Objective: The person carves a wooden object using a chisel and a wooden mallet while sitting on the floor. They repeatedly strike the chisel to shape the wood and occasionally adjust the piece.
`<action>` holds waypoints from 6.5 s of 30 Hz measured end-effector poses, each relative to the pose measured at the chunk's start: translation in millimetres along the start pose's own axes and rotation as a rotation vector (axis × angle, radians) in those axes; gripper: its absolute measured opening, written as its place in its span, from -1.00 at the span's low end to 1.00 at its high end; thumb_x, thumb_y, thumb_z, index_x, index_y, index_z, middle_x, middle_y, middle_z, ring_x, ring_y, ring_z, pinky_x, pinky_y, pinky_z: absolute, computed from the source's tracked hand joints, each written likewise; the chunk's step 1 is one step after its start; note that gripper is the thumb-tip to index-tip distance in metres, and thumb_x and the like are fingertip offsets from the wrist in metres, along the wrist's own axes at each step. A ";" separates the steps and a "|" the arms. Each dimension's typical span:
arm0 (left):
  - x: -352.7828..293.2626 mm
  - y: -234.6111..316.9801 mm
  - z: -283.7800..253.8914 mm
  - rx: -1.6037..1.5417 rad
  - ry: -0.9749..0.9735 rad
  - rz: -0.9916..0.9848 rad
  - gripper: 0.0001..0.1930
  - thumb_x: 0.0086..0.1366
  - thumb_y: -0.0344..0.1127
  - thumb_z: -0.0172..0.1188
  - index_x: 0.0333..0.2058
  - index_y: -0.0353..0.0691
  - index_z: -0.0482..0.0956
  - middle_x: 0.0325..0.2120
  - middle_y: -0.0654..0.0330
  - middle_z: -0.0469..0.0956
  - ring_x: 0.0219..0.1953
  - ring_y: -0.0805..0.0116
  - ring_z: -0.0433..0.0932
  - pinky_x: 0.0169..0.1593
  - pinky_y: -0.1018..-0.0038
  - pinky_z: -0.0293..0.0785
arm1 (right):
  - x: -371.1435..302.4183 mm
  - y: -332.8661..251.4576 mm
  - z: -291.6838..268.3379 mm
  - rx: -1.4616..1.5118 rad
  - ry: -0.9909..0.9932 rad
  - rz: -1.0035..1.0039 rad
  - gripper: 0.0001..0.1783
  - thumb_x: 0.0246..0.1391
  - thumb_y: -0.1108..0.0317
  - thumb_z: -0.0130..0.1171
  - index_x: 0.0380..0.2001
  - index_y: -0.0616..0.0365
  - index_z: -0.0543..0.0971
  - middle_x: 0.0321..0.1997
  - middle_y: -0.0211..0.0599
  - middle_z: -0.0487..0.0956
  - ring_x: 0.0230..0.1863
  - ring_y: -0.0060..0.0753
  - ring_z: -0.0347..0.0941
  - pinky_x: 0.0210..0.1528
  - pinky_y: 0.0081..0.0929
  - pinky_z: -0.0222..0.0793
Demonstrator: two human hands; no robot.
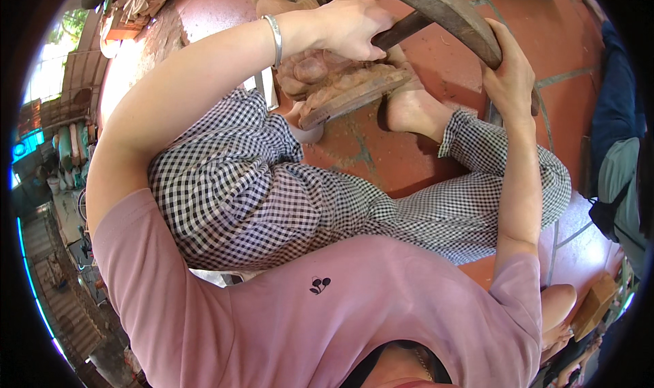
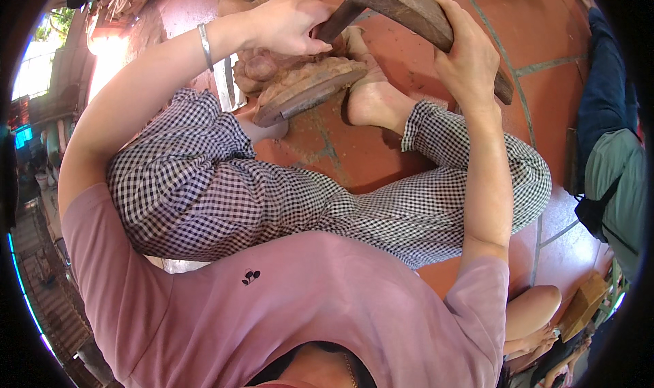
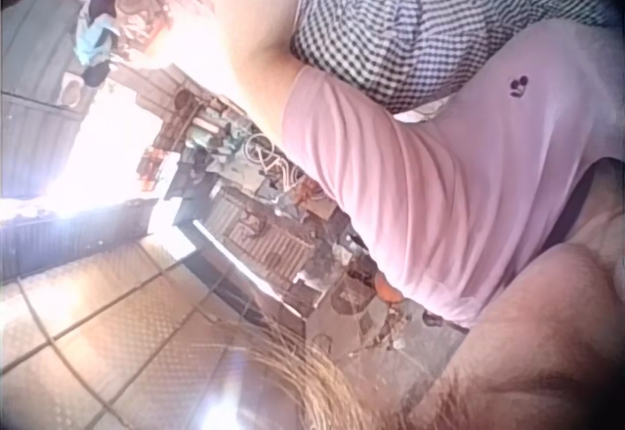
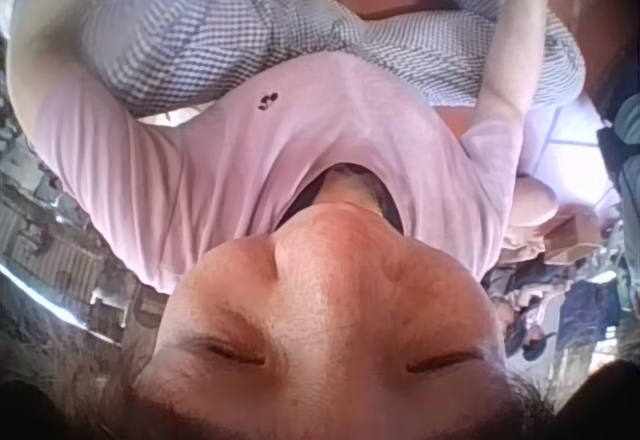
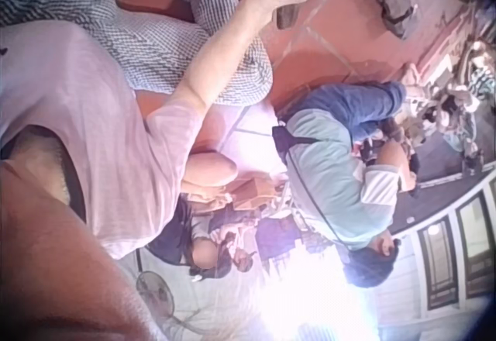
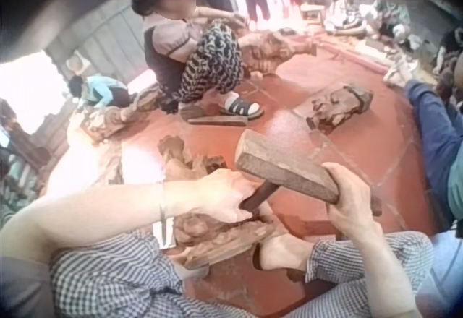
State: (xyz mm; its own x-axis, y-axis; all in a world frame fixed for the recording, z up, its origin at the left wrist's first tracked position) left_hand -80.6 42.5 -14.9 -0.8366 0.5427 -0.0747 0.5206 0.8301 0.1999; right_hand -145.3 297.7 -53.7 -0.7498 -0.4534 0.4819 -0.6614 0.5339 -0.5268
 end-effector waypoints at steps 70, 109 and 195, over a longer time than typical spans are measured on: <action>-9.7 15.5 -19.0 -0.239 -0.052 -0.223 -0.78 0.11 -0.24 0.24 -0.26 -0.15 0.57 -0.51 -0.03 0.60 -0.40 -0.08 0.61 -0.30 0.15 0.53 | -0.6 1.2 2.7 0.560 0.064 0.180 -0.71 0.08 0.47 0.33 -0.12 0.17 0.51 -0.34 -0.53 0.56 -0.30 -0.71 0.44 -0.20 -0.65 0.39; -2.0 6.9 3.8 0.001 -0.110 -0.215 -0.69 0.10 -0.21 0.35 -0.27 -0.27 0.54 -0.48 0.07 0.58 -0.34 0.15 0.59 -0.25 0.24 0.48 | -3.3 -0.4 1.8 0.033 -0.122 0.115 -0.48 -0.01 0.55 0.10 0.08 -0.06 0.47 -0.06 -0.18 0.62 0.02 -0.03 0.52 -0.01 -0.22 0.44; -17.6 1.1 1.1 -0.032 0.005 -0.168 -0.71 0.09 -0.15 0.29 -0.31 -0.21 0.52 -0.52 0.09 0.60 -0.38 0.02 0.61 -0.29 0.17 0.53 | -2.0 -8.6 -3.6 0.142 -0.085 0.130 -0.40 -0.09 0.62 0.10 0.09 -0.04 0.46 -0.02 -0.15 0.59 0.04 0.00 0.50 0.01 -0.22 0.44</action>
State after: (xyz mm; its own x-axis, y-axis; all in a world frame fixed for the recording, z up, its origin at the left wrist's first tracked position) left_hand -65.1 34.0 -14.5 -0.9122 0.3963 -0.1046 0.3681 0.9043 0.2162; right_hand -138.0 296.6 -47.7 -0.8238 -0.4492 0.3458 -0.5506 0.4886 -0.6768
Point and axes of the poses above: each hand's wrist, its own x-axis towards the middle knuckle, its own z-axis out of the palm, y = z × x, the point moved 2 cm from there along x, towards the middle knuckle
